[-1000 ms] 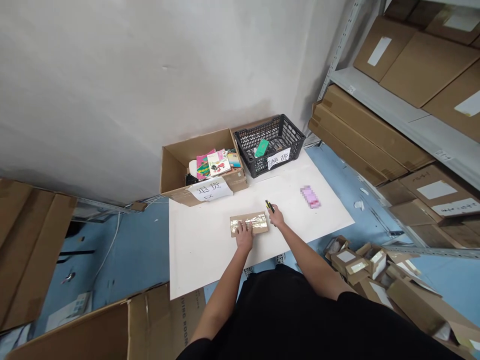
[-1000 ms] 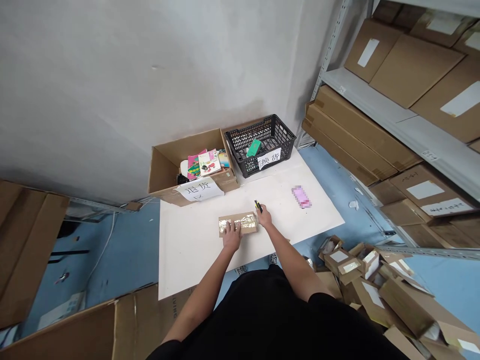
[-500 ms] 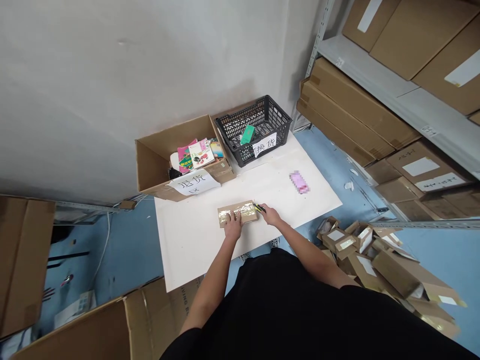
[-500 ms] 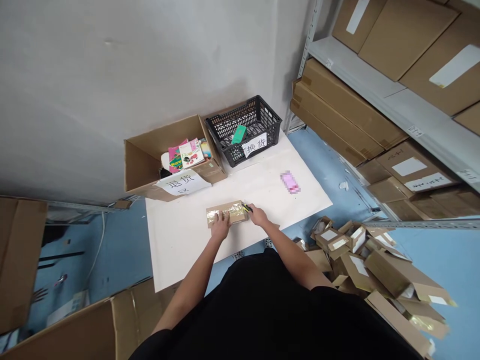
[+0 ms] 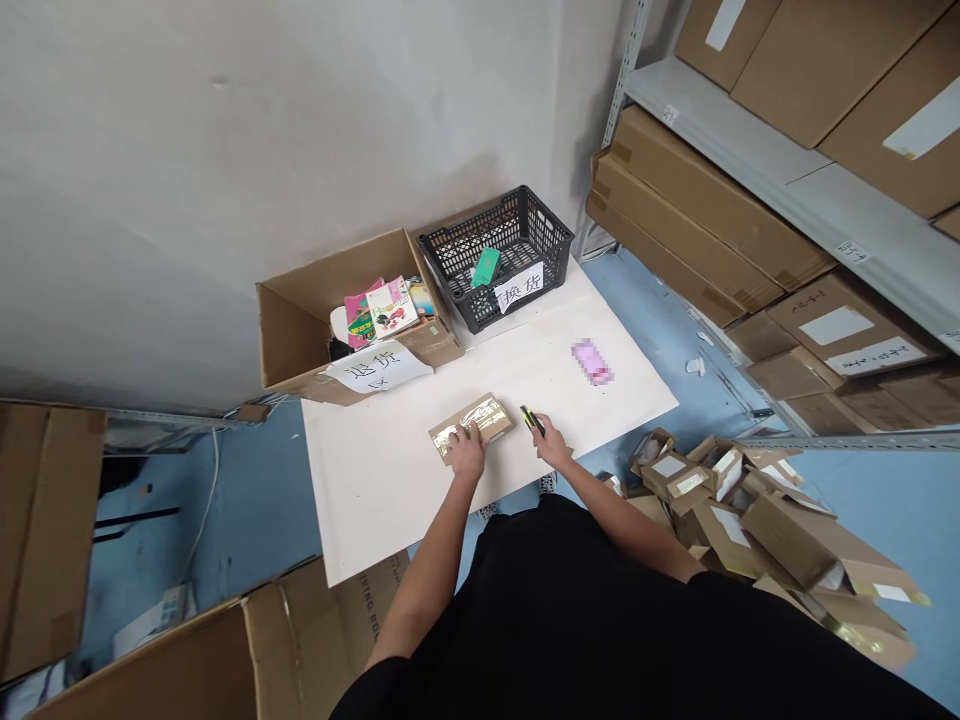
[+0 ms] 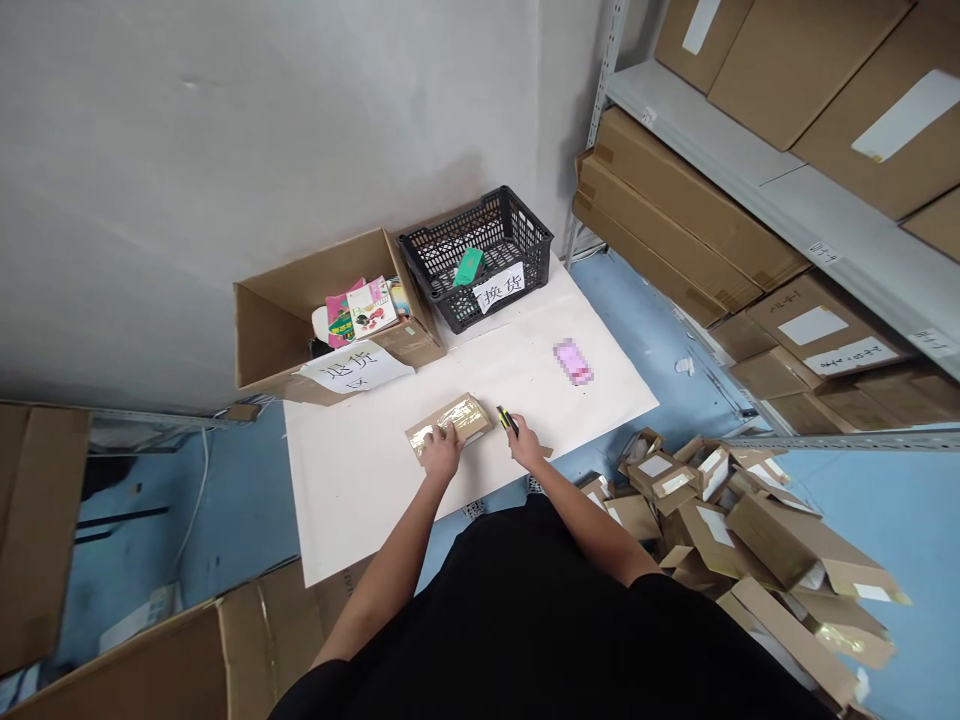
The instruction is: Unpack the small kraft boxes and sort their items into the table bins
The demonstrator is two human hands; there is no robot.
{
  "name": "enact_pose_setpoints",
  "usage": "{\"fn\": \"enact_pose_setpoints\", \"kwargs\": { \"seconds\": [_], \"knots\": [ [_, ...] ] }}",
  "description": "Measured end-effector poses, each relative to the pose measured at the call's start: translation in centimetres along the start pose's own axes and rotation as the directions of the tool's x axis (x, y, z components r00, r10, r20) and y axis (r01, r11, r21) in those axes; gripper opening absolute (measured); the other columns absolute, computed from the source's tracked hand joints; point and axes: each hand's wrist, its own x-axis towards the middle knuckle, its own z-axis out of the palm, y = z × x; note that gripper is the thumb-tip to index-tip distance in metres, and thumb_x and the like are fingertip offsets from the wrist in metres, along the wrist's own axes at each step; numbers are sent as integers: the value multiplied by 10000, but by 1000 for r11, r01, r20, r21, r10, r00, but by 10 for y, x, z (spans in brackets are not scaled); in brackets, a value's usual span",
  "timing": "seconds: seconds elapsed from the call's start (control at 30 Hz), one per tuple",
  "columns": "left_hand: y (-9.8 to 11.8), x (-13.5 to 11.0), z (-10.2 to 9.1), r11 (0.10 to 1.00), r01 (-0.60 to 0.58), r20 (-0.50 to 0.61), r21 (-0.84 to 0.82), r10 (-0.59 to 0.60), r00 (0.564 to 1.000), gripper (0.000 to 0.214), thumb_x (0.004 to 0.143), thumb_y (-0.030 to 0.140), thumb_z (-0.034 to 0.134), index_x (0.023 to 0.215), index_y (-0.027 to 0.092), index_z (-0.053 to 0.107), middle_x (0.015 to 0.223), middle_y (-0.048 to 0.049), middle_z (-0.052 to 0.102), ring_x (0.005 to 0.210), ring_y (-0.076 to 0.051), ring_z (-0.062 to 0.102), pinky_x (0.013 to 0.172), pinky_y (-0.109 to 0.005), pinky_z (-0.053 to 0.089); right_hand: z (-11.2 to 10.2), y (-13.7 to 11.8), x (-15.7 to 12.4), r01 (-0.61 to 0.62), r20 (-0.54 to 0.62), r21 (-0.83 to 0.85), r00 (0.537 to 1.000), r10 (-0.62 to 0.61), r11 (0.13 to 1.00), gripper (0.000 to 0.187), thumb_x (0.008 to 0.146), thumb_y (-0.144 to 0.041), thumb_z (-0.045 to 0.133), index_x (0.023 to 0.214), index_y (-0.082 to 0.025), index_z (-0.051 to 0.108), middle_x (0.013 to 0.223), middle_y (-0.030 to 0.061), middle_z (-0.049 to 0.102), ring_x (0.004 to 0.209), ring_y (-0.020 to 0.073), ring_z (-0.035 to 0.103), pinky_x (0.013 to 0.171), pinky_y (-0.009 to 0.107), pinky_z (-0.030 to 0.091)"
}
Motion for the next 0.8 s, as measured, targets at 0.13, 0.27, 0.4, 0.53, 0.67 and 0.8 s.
{"fn": "enact_pose_setpoints", "kwargs": {
  "seconds": [0.13, 0.27, 0.4, 0.53, 0.67, 0.8],
  "knots": [
    [13, -8, 5, 999, 32, -48, -10, -33, 998, 615, 1049, 503, 412, 1624, 282, 398, 1623, -199, 420, 1433, -392, 399, 999, -554, 545, -15, -26, 25, 73, 60, -57, 996, -69, 996, 414, 1072, -329, 419, 1481, -290, 469, 768, -64, 662, 488, 116, 595, 603, 221, 508],
    [10, -7, 5, 999, 22, -42, -28, -23, 999, 607, 1042, 494, 443, 1615, 297, 412, 1624, -190, 417, 1411, -388, 410, 975, -538, 556, -15, -51, 40, 105, 166, -249, 984, -64, 963, 398, 1067, -303, 489, 1463, -283, 522, 868, -11, 745, 580, 150, 653, 638, 241, 489],
    [8, -3, 5, 999, 23, -34, -35, -24, 999, 605, 1041, 488, 452, 1616, 304, 413, 1630, -188, 407, 1400, -387, 416, 984, -542, 548, -11, -67, 44, 171, 177, -477, 980, -96, 862, 378, 1057, -257, 514, 1433, -266, 553, 1163, 77, 771, 970, 236, 724, 774, 271, 470],
    [9, -2, 5, 999, 29, -32, -31, -30, 999, 611, 1048, 470, 430, 1625, 271, 402, 1640, -204, 391, 1422, -396, 393, 979, -546, 549, -12, -71, 40, 192, 196, -547, 976, -99, 815, 383, 1069, -266, 489, 1449, -251, 528, 1224, 107, 754, 1069, 260, 705, 785, 280, 443],
    [9, 0, 6, 999, 27, -22, -33, -28, 999, 607, 1050, 479, 424, 1626, 290, 402, 1637, -192, 391, 1428, -389, 387, 974, -549, 555, -11, -74, 35, 189, 195, -567, 976, -91, 802, 373, 1076, -272, 476, 1448, -251, 508, 1183, 103, 759, 1039, 252, 707, 777, 279, 436],
    [8, 1, 7, 999, 28, -32, -41, -29, 999, 606, 1045, 475, 435, 1625, 305, 403, 1624, -190, 401, 1419, -394, 389, 977, -563, 551, -12, -85, 37, 188, 215, -588, 974, -72, 787, 390, 1047, -296, 529, 1435, -253, 507, 1177, 119, 755, 1009, 261, 712, 757, 288, 455]
  ]
}}
